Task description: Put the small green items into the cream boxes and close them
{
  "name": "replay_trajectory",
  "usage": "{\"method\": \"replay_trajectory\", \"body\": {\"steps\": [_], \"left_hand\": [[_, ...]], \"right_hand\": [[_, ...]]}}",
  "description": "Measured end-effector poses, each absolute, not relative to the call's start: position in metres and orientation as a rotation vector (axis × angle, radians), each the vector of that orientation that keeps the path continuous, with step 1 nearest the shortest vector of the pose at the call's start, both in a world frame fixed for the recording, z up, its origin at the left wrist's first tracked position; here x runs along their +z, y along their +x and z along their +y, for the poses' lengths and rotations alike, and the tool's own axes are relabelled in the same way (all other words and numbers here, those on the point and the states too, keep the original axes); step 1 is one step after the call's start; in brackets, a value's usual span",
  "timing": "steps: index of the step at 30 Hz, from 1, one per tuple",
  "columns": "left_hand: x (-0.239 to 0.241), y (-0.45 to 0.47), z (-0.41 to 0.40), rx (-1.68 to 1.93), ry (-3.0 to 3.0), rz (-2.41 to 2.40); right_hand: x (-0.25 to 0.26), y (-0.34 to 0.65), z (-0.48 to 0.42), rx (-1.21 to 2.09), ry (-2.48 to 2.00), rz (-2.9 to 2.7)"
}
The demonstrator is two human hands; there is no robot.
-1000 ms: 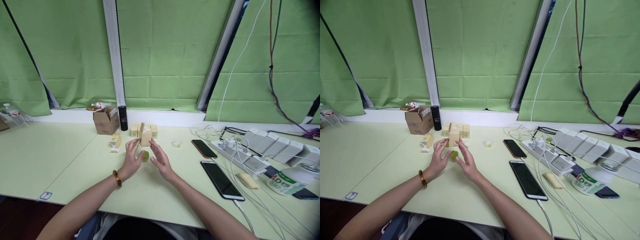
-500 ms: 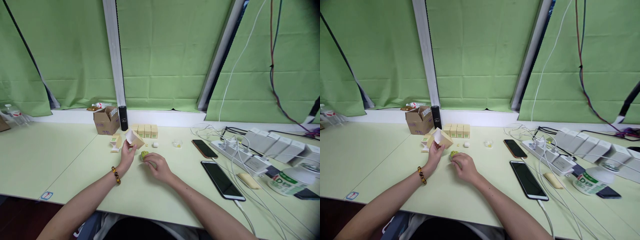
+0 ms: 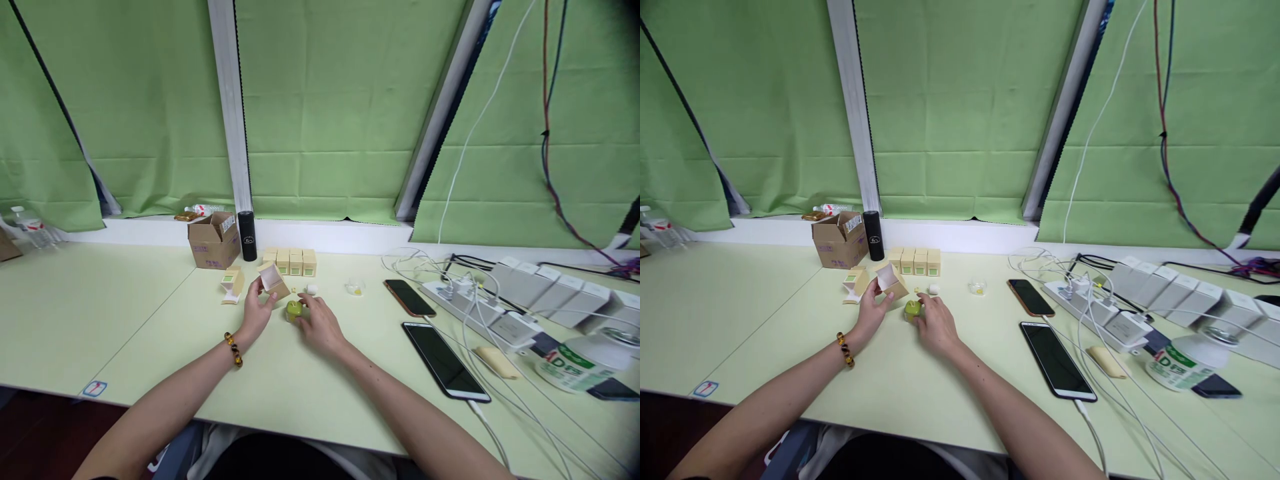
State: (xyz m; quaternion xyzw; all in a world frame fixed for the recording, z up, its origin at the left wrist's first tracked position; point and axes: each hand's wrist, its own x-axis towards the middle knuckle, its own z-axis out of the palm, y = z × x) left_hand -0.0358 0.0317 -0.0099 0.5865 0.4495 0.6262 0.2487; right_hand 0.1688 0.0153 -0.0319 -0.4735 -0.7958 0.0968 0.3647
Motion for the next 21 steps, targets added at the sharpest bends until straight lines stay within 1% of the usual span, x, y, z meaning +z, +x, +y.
{"method": "replay_trajectory", "body": {"steps": [4, 7, 10, 13, 18, 21], "left_hand": [[-0.012, -0.034, 0.029, 1.497, 1.732, 1.117], [-0.015, -0.034, 0.026, 1.313, 1.834, 1.101], [-0.019, -0.034, 0.023, 1.207, 1.883, 1.114], [-0.018, -0.033, 0.021, 1.248, 1.893, 1.086], [-0.006, -0.032, 0.014, 1.479, 1.937, 0.926], [-0.001, -0.031, 0.013, 1.462, 1.979, 0.94]], "right_hand": [[-0.026, 0.183, 0.023, 0.192, -1.43, -1.979], [-0.019, 0.192, 0.028, 0.231, -1.59, -1.944], [-0.014, 0.195, 0.03, 0.28, -1.642, -1.934], [-0.012, 0.194, 0.03, 0.301, -1.628, -1.926], [-0.014, 0.194, 0.03, 0.294, -1.569, -1.915], [-0.017, 0.195, 0.032, 0.289, -1.548, -1.91]]}}
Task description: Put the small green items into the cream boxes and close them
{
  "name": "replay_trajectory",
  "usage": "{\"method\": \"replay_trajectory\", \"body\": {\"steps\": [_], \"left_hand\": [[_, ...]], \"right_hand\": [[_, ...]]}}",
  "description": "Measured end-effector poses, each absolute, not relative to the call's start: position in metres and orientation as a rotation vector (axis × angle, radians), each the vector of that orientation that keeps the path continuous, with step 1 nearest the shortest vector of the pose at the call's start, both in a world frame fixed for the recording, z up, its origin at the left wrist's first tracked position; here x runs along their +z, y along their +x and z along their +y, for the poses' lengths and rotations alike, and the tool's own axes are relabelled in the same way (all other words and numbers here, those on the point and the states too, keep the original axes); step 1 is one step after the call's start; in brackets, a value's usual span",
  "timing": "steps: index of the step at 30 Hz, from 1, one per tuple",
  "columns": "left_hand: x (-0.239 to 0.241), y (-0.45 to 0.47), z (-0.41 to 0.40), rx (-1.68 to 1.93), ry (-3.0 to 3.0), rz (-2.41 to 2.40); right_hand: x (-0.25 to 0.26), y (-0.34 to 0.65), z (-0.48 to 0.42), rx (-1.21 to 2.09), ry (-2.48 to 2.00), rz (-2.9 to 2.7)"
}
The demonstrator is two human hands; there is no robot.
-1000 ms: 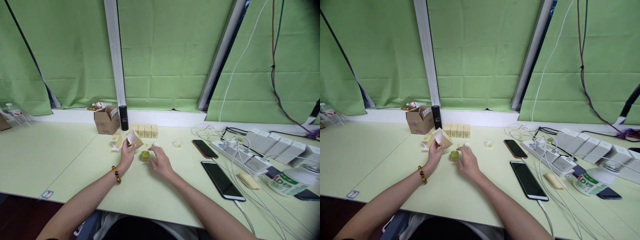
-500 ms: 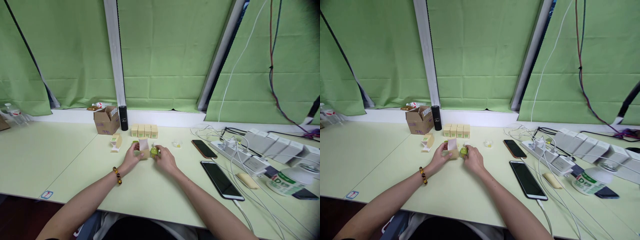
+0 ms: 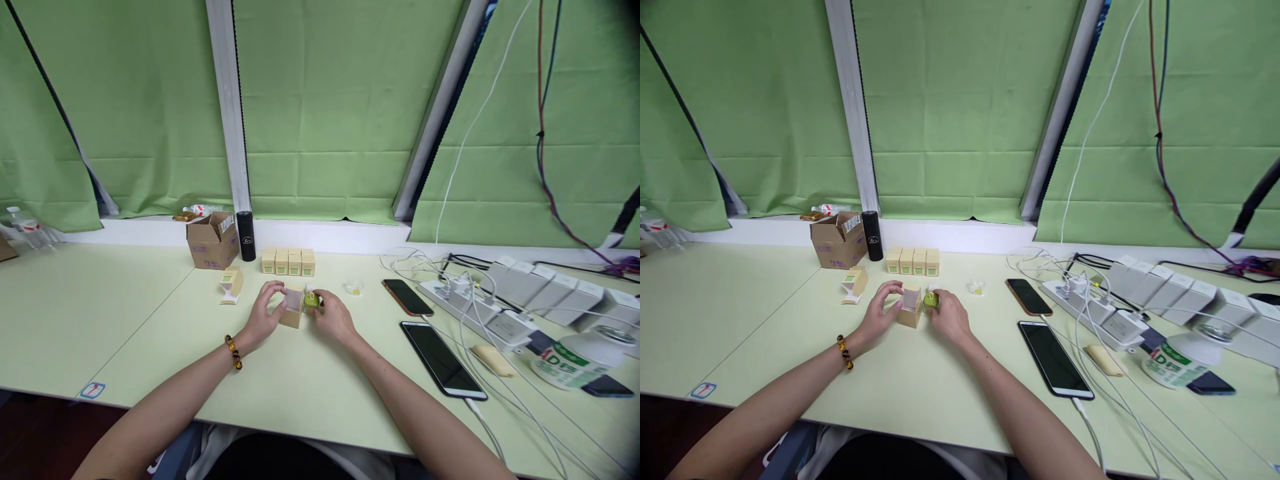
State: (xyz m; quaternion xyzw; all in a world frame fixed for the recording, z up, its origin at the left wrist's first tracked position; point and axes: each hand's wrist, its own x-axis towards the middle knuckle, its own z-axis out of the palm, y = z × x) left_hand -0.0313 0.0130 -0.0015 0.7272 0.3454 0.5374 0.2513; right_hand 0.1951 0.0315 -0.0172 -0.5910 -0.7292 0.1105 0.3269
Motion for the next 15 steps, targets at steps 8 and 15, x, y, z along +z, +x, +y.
{"method": "replay_trajectory", "body": {"steps": [8, 15], "left_hand": [[-0.009, -0.029, 0.018, 1.378, 1.874, 1.068], [-0.003, -0.029, 0.013, 1.338, 1.835, 1.029]], "right_hand": [[-0.019, 0.197, 0.037, 0.261, -1.409, -1.845], [-0.002, 0.196, 0.029, 0.367, -1.033, -1.557]]}}
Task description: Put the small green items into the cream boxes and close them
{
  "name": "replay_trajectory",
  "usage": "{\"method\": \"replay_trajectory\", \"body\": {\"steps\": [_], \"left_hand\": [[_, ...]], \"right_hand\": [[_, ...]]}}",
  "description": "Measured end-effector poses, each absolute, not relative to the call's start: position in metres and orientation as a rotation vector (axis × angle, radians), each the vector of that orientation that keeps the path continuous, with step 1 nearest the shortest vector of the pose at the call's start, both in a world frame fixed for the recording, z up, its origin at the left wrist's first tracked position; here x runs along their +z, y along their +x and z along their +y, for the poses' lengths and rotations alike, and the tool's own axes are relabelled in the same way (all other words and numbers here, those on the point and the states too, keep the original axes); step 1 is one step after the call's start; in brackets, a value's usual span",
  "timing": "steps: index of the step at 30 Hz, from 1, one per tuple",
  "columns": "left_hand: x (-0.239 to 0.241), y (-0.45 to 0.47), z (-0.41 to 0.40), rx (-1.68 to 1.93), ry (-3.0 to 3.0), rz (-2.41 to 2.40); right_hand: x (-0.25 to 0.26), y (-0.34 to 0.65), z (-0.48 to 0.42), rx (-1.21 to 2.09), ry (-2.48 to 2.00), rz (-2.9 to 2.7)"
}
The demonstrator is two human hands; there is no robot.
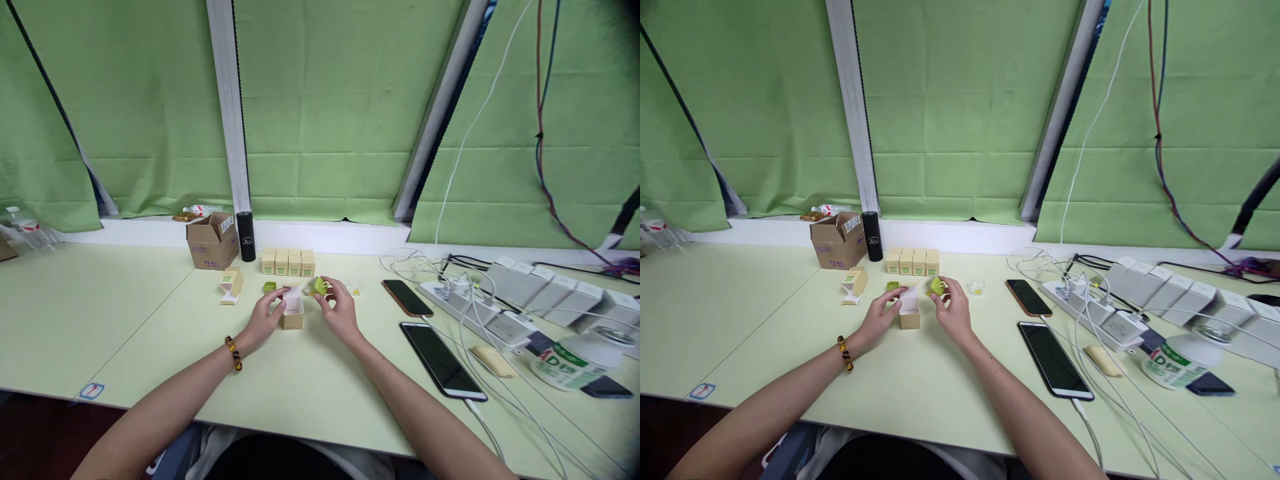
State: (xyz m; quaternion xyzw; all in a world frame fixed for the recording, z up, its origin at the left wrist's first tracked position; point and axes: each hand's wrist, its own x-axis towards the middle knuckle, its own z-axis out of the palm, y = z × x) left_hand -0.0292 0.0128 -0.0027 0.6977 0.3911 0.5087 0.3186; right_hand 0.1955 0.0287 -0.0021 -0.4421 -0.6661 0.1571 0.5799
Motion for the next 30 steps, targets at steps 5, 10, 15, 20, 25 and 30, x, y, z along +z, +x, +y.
{"method": "replay_trajectory", "body": {"steps": [5, 10, 15, 20, 25, 30], "left_hand": [[-0.002, -0.028, 0.01, 1.335, 1.8, 0.968], [-0.008, -0.027, 0.012, 1.339, 1.73, 0.903], [-0.008, -0.028, 0.015, 1.335, 1.728, 0.873], [-0.006, -0.028, 0.015, 1.303, 1.75, 0.888], [-0.006, -0.028, 0.015, 1.287, 1.722, 0.91], [-0.007, -0.029, 0.014, 1.296, 1.732, 0.95]], "right_hand": [[0.008, 0.182, 0.009, 0.492, -0.771, -1.505], [0.007, 0.172, -0.002, 0.497, -0.762, -1.675], [0.003, 0.176, 0.003, 0.449, -0.789, -1.779], [0.005, 0.182, 0.004, 0.466, -0.913, -1.814], [0.01, 0.182, -0.002, 0.399, -0.977, -1.912], [0.012, 0.179, -0.007, 0.258, -1.004, -2.047]]}}
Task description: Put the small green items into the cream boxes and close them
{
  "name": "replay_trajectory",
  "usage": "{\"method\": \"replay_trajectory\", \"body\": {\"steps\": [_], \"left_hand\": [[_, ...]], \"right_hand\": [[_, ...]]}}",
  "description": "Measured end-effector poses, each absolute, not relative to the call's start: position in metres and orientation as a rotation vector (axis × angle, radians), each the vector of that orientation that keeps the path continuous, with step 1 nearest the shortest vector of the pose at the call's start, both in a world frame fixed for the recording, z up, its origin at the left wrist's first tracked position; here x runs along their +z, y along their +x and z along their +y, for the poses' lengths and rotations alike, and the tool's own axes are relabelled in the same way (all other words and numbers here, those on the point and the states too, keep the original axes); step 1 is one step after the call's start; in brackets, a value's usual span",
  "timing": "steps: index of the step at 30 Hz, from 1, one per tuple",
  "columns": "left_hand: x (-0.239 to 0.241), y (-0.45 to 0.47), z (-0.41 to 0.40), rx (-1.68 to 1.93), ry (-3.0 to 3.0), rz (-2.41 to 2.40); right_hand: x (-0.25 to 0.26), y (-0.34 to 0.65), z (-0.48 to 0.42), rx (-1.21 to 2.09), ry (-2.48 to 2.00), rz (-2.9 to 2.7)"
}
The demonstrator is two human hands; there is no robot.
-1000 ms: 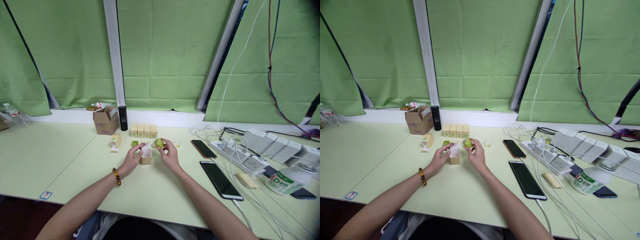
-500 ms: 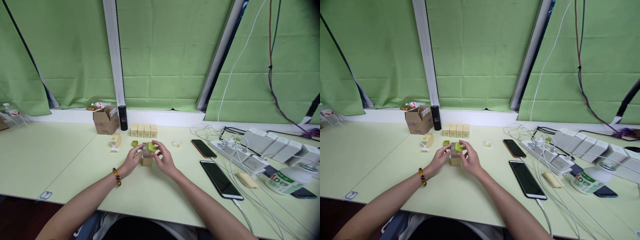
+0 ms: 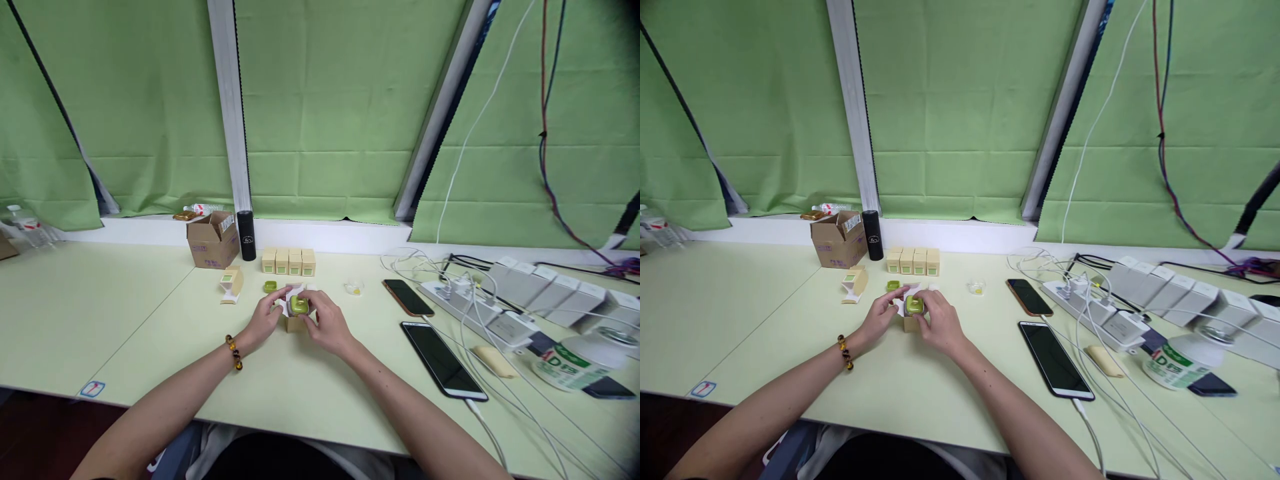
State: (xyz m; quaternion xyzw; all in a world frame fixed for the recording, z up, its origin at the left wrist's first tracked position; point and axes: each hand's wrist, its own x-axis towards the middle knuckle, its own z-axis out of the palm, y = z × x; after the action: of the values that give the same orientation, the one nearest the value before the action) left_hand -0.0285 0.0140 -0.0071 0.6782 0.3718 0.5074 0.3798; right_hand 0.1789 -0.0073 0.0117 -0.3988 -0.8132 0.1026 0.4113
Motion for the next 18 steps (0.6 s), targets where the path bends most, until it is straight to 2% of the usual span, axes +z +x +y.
{"method": "replay_trajectory", "body": {"steps": [9, 18], "left_hand": [[-0.009, -0.029, 0.014, 1.315, 1.723, 0.951], [-0.007, -0.028, 0.011, 1.3, 1.763, 0.944]], "right_hand": [[0.01, 0.176, -0.008, 0.242, -0.995, -2.11], [0.0, 0.171, 0.0, 0.255, -0.937, -1.932]]}}
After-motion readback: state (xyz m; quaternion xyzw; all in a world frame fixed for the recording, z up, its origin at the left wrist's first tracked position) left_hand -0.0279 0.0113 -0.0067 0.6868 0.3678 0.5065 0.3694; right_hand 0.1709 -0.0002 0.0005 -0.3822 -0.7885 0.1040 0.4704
